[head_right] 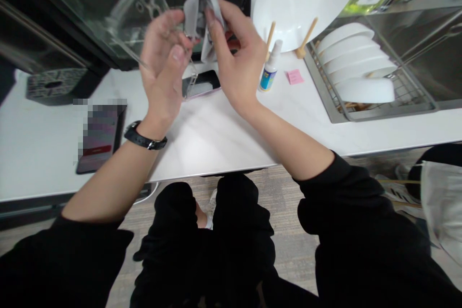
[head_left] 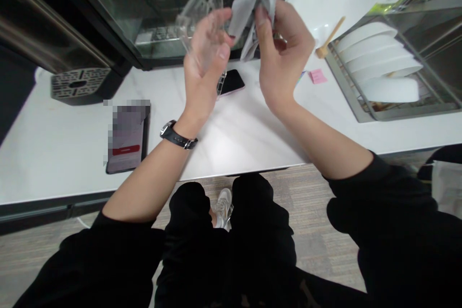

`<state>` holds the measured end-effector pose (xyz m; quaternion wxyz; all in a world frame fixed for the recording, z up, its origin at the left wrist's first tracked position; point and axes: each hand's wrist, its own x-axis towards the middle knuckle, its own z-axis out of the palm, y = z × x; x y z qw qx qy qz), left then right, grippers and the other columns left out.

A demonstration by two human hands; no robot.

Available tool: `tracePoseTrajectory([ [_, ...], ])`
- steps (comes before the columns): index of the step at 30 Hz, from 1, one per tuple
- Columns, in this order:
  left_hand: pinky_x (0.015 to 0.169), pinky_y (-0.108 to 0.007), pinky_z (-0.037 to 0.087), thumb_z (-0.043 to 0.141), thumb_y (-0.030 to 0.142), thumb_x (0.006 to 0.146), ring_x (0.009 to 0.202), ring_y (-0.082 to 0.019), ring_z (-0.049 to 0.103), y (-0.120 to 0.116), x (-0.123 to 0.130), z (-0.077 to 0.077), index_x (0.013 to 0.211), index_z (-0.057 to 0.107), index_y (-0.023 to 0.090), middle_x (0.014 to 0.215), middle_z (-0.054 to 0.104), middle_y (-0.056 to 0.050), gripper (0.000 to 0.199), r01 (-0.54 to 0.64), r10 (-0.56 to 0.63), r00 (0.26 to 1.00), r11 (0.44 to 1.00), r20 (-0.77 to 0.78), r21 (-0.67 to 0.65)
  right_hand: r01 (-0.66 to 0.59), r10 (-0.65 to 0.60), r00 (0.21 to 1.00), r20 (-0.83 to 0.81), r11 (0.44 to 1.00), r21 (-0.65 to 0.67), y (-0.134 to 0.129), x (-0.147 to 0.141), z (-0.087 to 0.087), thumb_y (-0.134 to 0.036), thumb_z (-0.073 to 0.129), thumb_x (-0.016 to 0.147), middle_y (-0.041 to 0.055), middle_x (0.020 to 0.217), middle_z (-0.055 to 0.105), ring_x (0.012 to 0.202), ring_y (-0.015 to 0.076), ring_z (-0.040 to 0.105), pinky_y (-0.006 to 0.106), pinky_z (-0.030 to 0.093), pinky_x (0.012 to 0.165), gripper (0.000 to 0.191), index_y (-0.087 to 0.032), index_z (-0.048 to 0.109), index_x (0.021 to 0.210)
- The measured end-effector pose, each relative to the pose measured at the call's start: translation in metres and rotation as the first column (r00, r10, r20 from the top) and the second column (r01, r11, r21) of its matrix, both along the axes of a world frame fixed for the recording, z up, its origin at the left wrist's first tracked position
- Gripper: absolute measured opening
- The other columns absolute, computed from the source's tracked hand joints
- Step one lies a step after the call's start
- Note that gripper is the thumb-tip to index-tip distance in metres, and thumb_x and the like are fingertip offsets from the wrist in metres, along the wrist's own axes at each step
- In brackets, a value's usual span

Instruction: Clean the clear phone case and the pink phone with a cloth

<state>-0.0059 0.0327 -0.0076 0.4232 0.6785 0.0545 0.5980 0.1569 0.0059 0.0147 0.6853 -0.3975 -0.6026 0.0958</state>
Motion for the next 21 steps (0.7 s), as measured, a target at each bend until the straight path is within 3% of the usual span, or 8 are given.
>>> tracePoseTrajectory([
  [3,0.096,-0.041,0.059,0.079,0.055,0.095,0.101,-0.022,0.066,0.002,0.007,-0.012,0.135,0.074,0.042,0.141,0.071,0.001,0.042,-0.121,0.12,0.99,0.993,-0.08,0.0,0.076,-0.076,0.997,0.026,0.997,0.002,-0.002,0.002,0.0,-0.058,0.043,0.107,-0.0013,0.127,0.076,0.117,0.0274,0.069,0.038,0.064,0.094,0.035,-0.043,0.071,0.122],
  [5,0.105,-0.043,0.058,0.084,0.056,0.09,0.118,-0.025,0.069,0.006,0.009,-0.022,0.141,0.069,0.045,0.144,0.071,0.003,0.054,-0.113,0.111,0.984,0.994,-0.142,-0.004,0.108,-0.109,0.992,0.062,0.994,0.018,-0.003,0.003,0.001,-0.057,0.044,0.106,-0.0034,0.122,0.077,0.112,0.0267,0.071,0.038,0.065,0.091,0.033,-0.047,0.072,0.121],
  [7,0.119,-0.058,0.05,0.079,0.054,0.094,0.147,-0.031,0.058,0.014,0.007,-0.032,0.149,0.061,0.043,0.156,0.063,0.006,0.059,-0.141,0.147,0.983,0.988,-0.106,0.057,0.077,-0.078,0.991,0.112,0.997,0.012,-0.004,0.004,0.002,-0.057,0.045,0.106,-0.0042,0.12,0.079,0.105,0.0248,0.073,0.036,0.066,0.089,0.033,-0.046,0.073,0.119],
  [9,0.129,-0.06,0.042,0.078,0.056,0.093,0.154,-0.032,0.051,0.024,0.003,-0.04,0.147,0.062,0.043,0.158,0.062,0.006,0.057,-0.144,0.146,0.981,0.989,-0.126,0.028,0.001,-0.005,0.991,0.132,0.999,0.033,-0.003,0.005,0.002,-0.054,0.047,0.107,-0.0047,0.12,0.081,0.102,0.0225,0.075,0.034,0.067,0.089,0.032,-0.043,0.074,0.118],
  [11,0.129,-0.055,0.043,0.08,0.058,0.091,0.15,-0.032,0.055,0.03,-0.001,-0.043,0.145,0.063,0.045,0.156,0.064,0.005,0.058,-0.135,0.126,0.979,0.99,-0.163,-0.047,-0.046,0.033,0.989,0.141,0.995,0.087,0.001,0.006,0.001,-0.052,0.045,0.108,-0.0055,0.125,0.081,0.111,0.0217,0.076,0.034,0.065,0.099,0.033,-0.042,0.074,0.121],
  [13,0.123,-0.052,0.048,0.08,0.059,0.089,0.141,-0.032,0.06,0.03,-0.002,-0.042,0.145,0.063,0.045,0.153,0.067,0.004,0.06,-0.128,0.106,0.977,0.985,-0.184,-0.111,-0.075,0.046,0.986,0.16,0.981,0.179,0.007,0.009,0.0,-0.053,0.043,0.11,-0.0064,0.13,0.08,0.123,0.0218,0.075,0.035,0.061,0.111,0.035,-0.042,0.073,0.125],
  [16,0.117,-0.049,0.051,0.078,0.058,0.088,0.128,-0.031,0.063,0.018,0.001,-0.034,0.143,0.066,0.043,0.14,0.074,0.003,0.059,-0.129,0.095,0.979,0.974,-0.183,-0.186,-0.156,0.116,0.984,0.135,0.926,0.344,0.01,0.011,0.0,-0.047,0.05,0.112,-0.0048,0.126,0.082,0.126,0.0201,0.075,0.035,0.059,0.113,0.032,-0.035,0.076,0.126],
  [21,0.121,-0.048,0.045,0.08,0.035,0.078,0.133,-0.032,0.055,-0.005,0.013,-0.019,0.134,0.07,0.043,0.12,0.08,0.005,0.058,-0.112,0.069,0.988,0.936,-0.138,-0.334,-0.262,0.219,0.96,0.174,0.922,0.285,-0.004,0.01,0.007,-0.026,0.051,0.111,-0.0058,0.134,0.08,0.134,0.0168,0.072,0.035,0.056,0.12,0.033,-0.031,0.077,0.131],
])
